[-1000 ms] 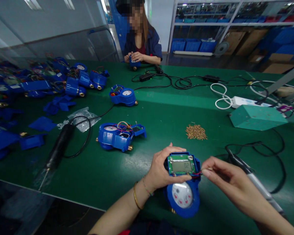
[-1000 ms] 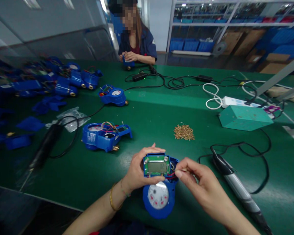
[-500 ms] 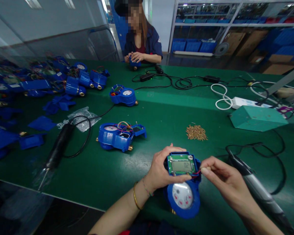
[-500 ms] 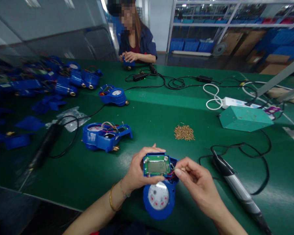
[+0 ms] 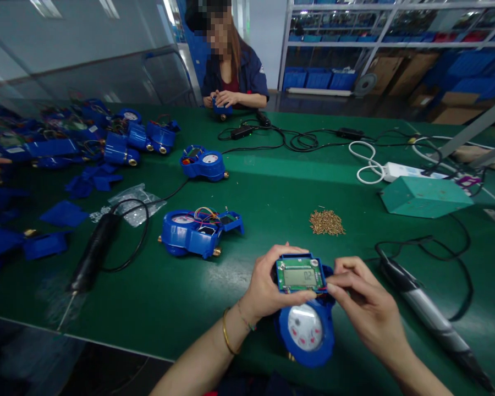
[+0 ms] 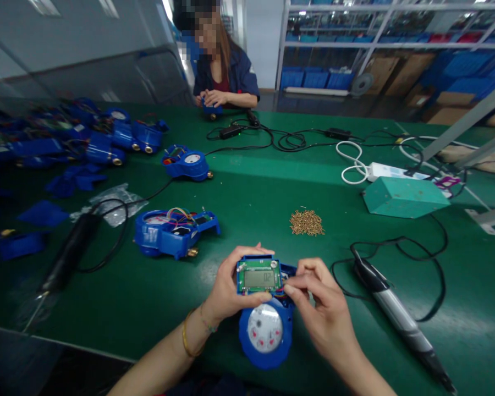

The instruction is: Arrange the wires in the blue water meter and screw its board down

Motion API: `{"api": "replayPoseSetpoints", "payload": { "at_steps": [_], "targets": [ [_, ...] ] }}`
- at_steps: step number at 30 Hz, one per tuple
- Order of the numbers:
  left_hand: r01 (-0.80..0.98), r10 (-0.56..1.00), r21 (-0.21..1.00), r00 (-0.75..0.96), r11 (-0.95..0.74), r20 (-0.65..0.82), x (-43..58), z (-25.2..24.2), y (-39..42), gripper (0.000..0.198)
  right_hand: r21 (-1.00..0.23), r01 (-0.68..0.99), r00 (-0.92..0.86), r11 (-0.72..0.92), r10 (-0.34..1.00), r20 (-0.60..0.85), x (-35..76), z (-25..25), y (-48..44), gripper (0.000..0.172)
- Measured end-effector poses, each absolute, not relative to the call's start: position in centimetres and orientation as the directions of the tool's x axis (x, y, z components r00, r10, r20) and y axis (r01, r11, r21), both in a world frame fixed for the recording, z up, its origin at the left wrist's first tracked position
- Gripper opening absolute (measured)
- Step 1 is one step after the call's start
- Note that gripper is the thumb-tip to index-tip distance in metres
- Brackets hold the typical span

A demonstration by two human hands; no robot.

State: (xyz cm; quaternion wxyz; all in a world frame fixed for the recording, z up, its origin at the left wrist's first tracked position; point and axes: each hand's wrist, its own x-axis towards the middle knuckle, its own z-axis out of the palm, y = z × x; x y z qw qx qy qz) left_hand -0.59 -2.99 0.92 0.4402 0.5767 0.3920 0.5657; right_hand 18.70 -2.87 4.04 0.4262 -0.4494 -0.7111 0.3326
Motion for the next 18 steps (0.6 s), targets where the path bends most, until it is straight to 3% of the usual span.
{"api": "replayPoseSetpoints", "payload": {
  "at_steps": [8,18],
  "targets": [
    [-0.078,0.961,0.964,0.085,-0.256,0.262,-1.0,0.7,-3.1,0.060,-0.855,0.388,-0.209,0.343,0.937,0.282,18.1,4.9,-3.4,0.011],
    [-0.108,0.964,0.970,0.133,-0.216,0.230,-1.3,0.7,-2.9,0.063,-0.789,0.403,-0.172,0.464,0.885,0.433,17.4,3.0,-3.1,0.017]
  ]
}}
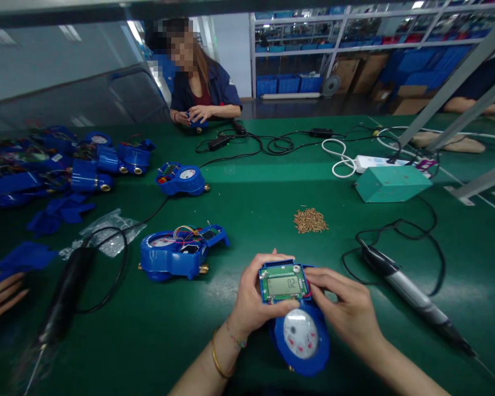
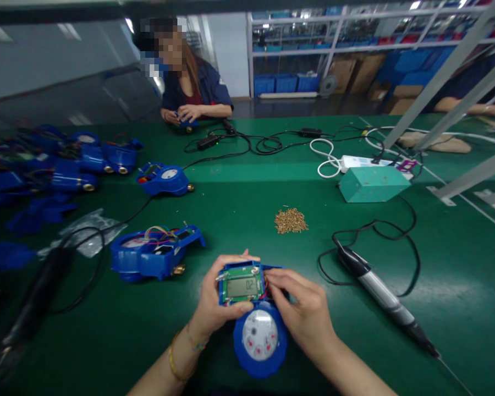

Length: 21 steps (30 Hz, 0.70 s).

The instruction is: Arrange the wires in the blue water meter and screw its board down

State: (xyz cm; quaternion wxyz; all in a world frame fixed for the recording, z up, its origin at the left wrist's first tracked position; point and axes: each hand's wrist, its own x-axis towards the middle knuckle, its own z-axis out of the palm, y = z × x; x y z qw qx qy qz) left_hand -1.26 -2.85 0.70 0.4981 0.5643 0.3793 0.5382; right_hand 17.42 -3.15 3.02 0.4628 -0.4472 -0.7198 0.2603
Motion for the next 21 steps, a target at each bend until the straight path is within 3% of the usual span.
{"api": "replayPoseSetpoints", "payload": {
  "at_steps": [3,6,8,11,14,21],
  "targets": [
    [-0.123,0.962,0.969,0.143,-0.216,0.233,-1.3,0.7,-2.8,0.062,-0.841,0.377,-0.140,0.388,0.922,0.362,17.4,3.3,-2.9,0.014],
    [-0.120,0.961,0.967,0.140,-0.223,0.239,-1.4,0.6,-2.7,0.063,-0.950,0.282,-0.119,0.138,0.987,0.108,17.5,3.5,-2.7,0.014],
    [-0.110,0.961,0.967,0.131,-0.230,0.244,-1.4,0.5,-2.7,0.063,-0.978,0.209,-0.144,0.002,0.989,-0.029,17.5,3.5,-2.5,0.021],
    [-0.105,0.963,0.968,0.120,-0.229,0.241,-1.5,0.6,-2.7,0.062,-0.990,0.108,-0.190,-0.093,0.975,-0.112,17.5,3.6,-2.5,0.032],
    [-0.103,0.968,0.971,0.113,-0.215,0.226,-1.5,0.6,-2.8,0.063,-0.990,0.016,-0.181,-0.141,0.973,-0.141,17.4,4.1,-2.6,0.031],
    [-0.125,0.968,0.967,0.088,-0.223,0.234,-1.4,0.3,-3.0,0.062,-0.998,-0.019,-0.130,-0.059,0.990,-0.056,17.4,4.9,-3.8,0.021]
  ]
}}
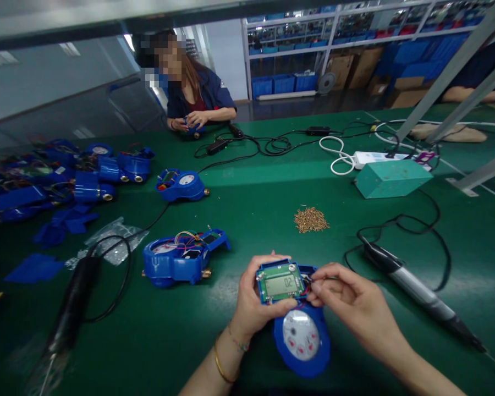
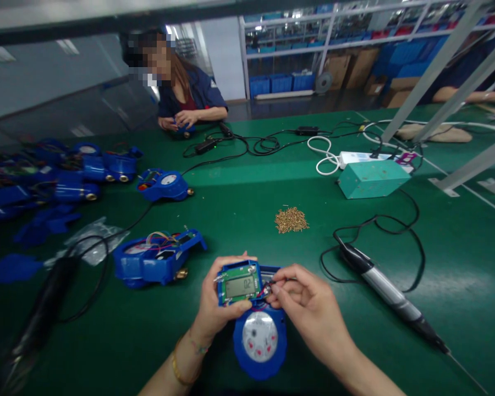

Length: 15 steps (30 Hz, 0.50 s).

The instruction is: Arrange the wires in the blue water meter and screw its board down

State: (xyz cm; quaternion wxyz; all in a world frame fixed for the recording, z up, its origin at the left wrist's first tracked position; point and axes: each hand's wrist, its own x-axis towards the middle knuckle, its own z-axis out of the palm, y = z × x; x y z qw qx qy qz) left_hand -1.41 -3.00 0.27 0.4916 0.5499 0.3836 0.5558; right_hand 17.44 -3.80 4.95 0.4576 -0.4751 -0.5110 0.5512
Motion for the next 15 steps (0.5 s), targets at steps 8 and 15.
{"api": "replayPoseSetpoints", "payload": {
  "at_steps": [8,15],
  "targets": [
    [-0.133,0.967,0.963,0.076,-0.234,0.245,-1.2,0.2,-3.2,0.059,-0.581,0.506,-0.191,0.638,0.740,0.646,16.7,4.0,-5.7,0.027],
    [-0.089,0.949,0.949,0.069,-0.302,0.309,-1.1,0.0,-3.2,0.056,-0.576,0.557,-0.140,0.599,0.751,0.646,15.7,3.7,-5.9,0.014]
  ]
}}
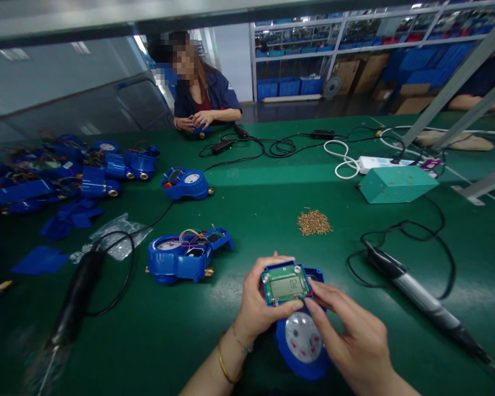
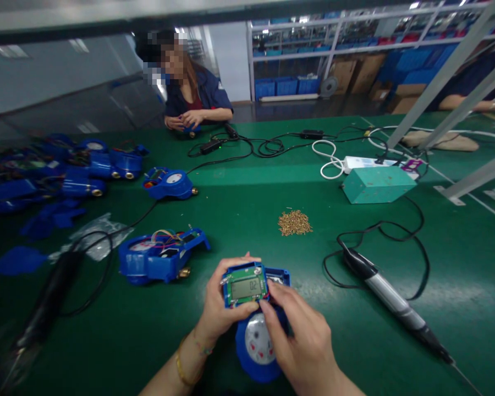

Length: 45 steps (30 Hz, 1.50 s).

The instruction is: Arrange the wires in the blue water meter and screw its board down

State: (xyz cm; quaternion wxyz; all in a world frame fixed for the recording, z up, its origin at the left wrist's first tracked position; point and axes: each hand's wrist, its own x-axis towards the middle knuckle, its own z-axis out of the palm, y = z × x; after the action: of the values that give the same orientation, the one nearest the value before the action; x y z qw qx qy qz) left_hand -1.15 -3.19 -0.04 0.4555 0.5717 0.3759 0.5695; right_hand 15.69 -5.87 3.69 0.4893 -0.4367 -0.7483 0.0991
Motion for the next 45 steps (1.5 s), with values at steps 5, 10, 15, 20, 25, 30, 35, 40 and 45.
{"api": "replayPoseSetpoints", "payload": {
  "at_steps": [5,10,15,20,25,30,35,40,45],
  "targets": [
    [-0.066,0.941,0.942,0.066,-0.329,0.333,-1.1,-0.2,-3.2,0.056,-0.944,0.182,-0.022,0.275,0.961,0.275,15.7,3.1,-5.7,0.021],
    [-0.072,0.929,0.931,0.075,-0.357,0.362,-1.2,-0.4,-3.1,0.057,-0.974,-0.213,-0.086,-0.079,0.994,-0.062,15.7,3.5,-5.2,0.027],
    [-0.059,0.924,0.930,0.110,-0.362,0.366,-1.4,-0.5,-3.0,0.057,-0.955,-0.254,-0.149,-0.151,0.982,-0.115,15.9,3.4,-5.2,0.031],
    [-0.055,0.908,0.922,0.156,-0.384,0.388,-1.7,-0.5,-2.7,0.058,-0.954,-0.203,-0.321,-0.222,0.935,-0.149,16.6,3.9,-4.6,0.034],
    [-0.026,0.879,0.900,0.207,-0.435,0.430,-1.7,-0.6,-2.5,0.057,-0.984,-0.079,-0.546,-0.161,0.833,-0.093,17.7,5.0,-3.6,0.030],
    [0.000,0.871,0.893,0.221,-0.450,0.439,-1.8,-0.7,-2.4,0.058,-0.982,0.179,-0.477,0.058,0.878,-0.035,17.8,4.8,-4.6,0.032],
    [0.001,0.889,0.908,0.202,-0.419,0.411,-2.0,-0.4,-2.5,0.060,-0.929,0.331,-0.388,0.167,0.921,0.027,17.4,4.4,-5.5,0.033],
    [-0.041,0.921,0.939,0.183,-0.341,0.343,-2.1,-0.2,-2.5,0.060,-0.876,0.342,-0.373,0.339,0.905,0.205,16.9,3.5,-5.1,0.032],
    [-0.049,0.926,0.942,0.170,-0.333,0.337,-2.2,-0.3,-2.5,0.061,-0.823,0.336,-0.237,0.458,0.887,0.397,15.7,2.0,-5.0,0.021]
  ]
}}
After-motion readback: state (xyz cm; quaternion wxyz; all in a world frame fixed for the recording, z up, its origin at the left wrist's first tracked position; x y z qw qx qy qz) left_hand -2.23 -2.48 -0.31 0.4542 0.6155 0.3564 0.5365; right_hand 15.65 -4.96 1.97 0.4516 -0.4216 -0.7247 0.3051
